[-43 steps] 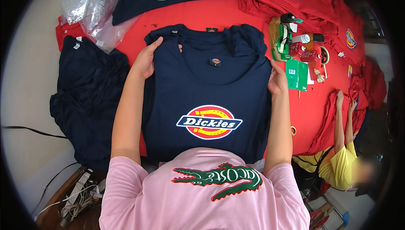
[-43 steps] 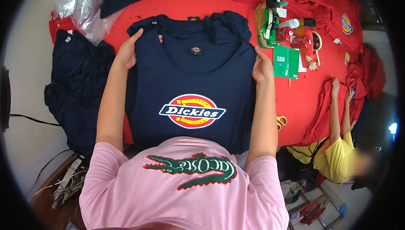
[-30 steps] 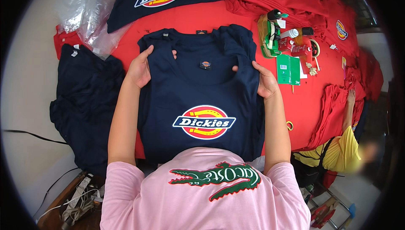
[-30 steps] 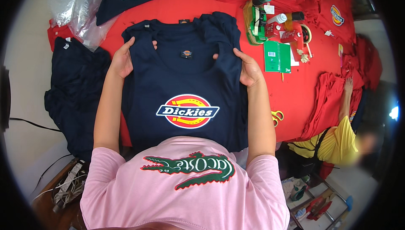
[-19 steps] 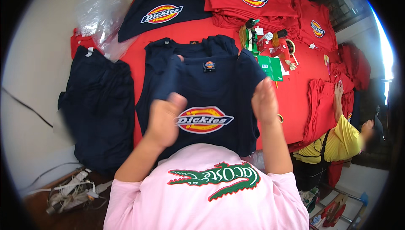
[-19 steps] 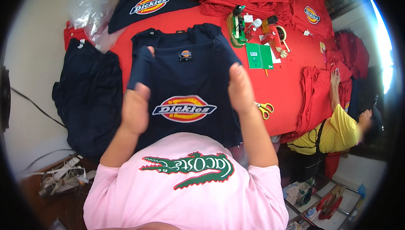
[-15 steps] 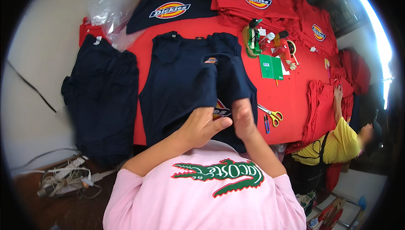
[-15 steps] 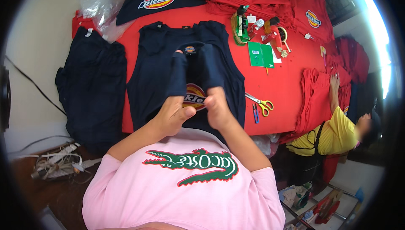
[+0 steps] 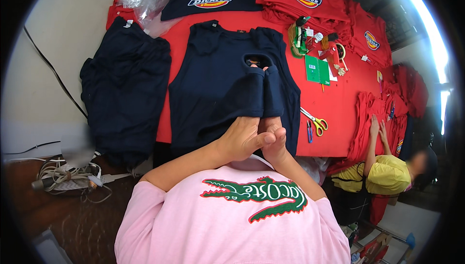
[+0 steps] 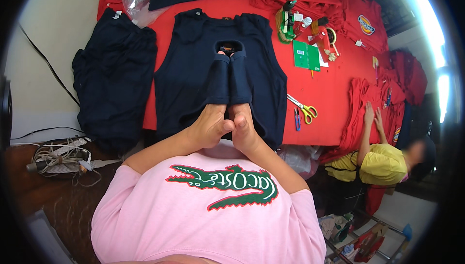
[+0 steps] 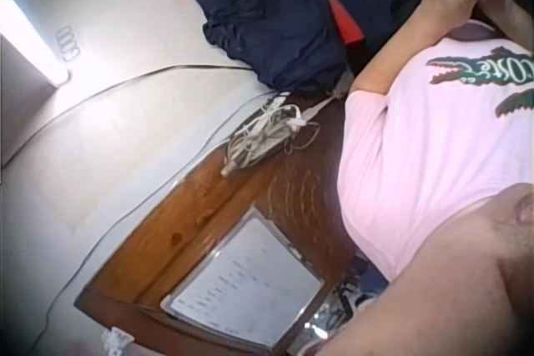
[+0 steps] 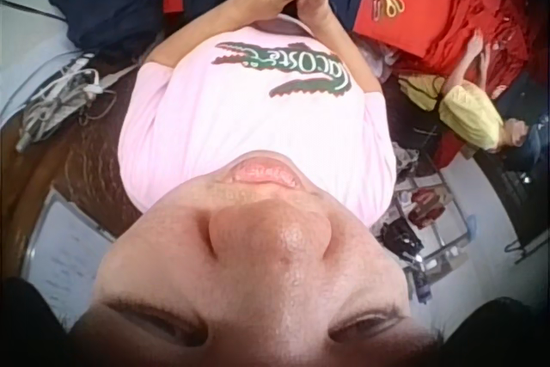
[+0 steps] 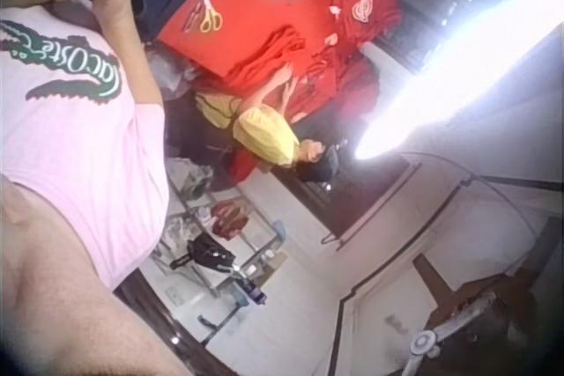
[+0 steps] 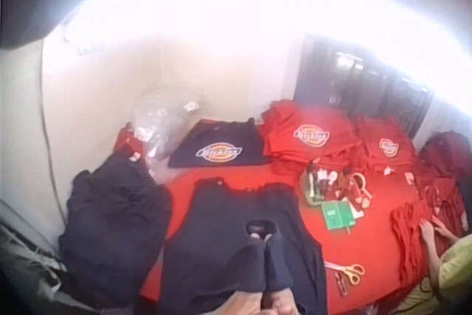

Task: The person labels and inspects several navy blue tank tops and shirts on a red surface, using a pen to write on tags and handling each garment to check for details.

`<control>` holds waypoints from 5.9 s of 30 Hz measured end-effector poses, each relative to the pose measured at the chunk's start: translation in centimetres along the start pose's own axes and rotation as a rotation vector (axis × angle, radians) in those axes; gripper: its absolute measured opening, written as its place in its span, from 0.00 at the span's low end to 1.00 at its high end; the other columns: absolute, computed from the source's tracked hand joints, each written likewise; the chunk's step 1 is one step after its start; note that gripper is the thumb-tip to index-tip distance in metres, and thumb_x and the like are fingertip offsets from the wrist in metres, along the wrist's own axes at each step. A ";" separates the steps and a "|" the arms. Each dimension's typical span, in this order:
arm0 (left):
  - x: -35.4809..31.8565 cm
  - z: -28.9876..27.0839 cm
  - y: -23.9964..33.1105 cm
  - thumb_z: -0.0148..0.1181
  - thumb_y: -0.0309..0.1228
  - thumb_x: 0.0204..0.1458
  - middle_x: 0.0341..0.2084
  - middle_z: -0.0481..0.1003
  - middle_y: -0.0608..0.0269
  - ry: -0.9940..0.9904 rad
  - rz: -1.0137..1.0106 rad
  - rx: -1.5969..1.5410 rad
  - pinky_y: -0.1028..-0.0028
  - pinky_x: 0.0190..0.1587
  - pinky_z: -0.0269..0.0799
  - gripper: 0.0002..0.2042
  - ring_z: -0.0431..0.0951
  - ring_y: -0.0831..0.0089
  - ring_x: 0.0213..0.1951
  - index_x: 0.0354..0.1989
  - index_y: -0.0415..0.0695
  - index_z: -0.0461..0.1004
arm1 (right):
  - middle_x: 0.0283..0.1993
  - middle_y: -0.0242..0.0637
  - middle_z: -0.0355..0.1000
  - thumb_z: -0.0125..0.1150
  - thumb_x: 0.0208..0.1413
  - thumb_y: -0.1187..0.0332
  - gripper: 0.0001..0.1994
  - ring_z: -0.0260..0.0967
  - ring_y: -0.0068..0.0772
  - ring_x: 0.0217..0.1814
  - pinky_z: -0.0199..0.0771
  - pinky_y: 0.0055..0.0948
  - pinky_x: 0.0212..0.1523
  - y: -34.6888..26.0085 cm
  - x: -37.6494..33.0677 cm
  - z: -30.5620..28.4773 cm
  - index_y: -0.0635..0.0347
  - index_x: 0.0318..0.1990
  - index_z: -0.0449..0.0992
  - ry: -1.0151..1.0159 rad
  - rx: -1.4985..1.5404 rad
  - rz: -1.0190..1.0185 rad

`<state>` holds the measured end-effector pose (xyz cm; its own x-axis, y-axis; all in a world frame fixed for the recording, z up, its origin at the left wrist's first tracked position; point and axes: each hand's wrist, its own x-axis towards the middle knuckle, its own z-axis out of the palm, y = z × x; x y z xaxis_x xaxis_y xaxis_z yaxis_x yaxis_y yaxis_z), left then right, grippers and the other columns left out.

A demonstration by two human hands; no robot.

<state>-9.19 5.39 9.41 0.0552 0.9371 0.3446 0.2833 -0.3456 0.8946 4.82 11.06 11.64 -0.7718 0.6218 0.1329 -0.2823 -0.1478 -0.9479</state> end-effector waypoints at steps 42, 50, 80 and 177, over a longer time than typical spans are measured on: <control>10.9 -22.1 -27.5 0.35 0.76 0.62 0.69 0.72 0.49 0.382 -0.609 -1.065 0.58 0.75 0.61 0.52 0.69 0.56 0.71 0.74 0.35 0.64 | 0.57 0.55 0.80 0.57 0.71 0.59 0.27 0.79 0.49 0.62 0.77 0.46 0.67 10.6 21.7 -31.5 0.70 0.69 0.67 0.446 0.441 0.445; 1.1 -23.0 -25.0 0.58 0.54 0.68 0.38 0.79 0.66 0.060 -1.038 -0.748 0.71 0.55 0.76 0.29 0.81 0.75 0.43 0.59 0.37 0.75 | 0.40 0.32 0.78 0.69 0.64 0.52 0.21 0.75 0.29 0.39 0.74 0.28 0.45 7.7 9.1 -30.9 0.64 0.49 0.84 0.338 -0.371 0.713; -10.7 -21.3 -14.2 0.82 0.37 0.45 0.22 0.70 0.72 -0.006 -0.950 0.110 0.71 0.37 0.66 0.19 0.66 0.79 0.28 0.28 0.36 0.78 | 0.30 0.32 0.80 0.75 0.58 0.64 0.12 0.78 0.22 0.32 0.74 0.27 0.32 0.5 -8.4 -27.1 0.67 0.38 0.84 0.201 -0.750 0.727; 2.9 -20.6 -7.6 0.51 0.15 0.52 0.40 0.87 0.55 0.346 -0.294 0.424 0.68 0.44 0.79 0.19 0.87 0.69 0.38 0.49 0.39 0.84 | 0.54 0.30 0.81 0.52 0.61 0.83 0.18 0.75 0.16 0.43 0.76 0.18 0.45 -2.1 8.9 -21.5 0.61 0.53 0.86 0.228 -0.855 -0.160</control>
<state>-30.86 9.74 9.45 -0.3767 0.8956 0.2365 0.5987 0.0406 0.8000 10.79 33.44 8.62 -0.6025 0.7367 0.3071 0.2144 0.5200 -0.8268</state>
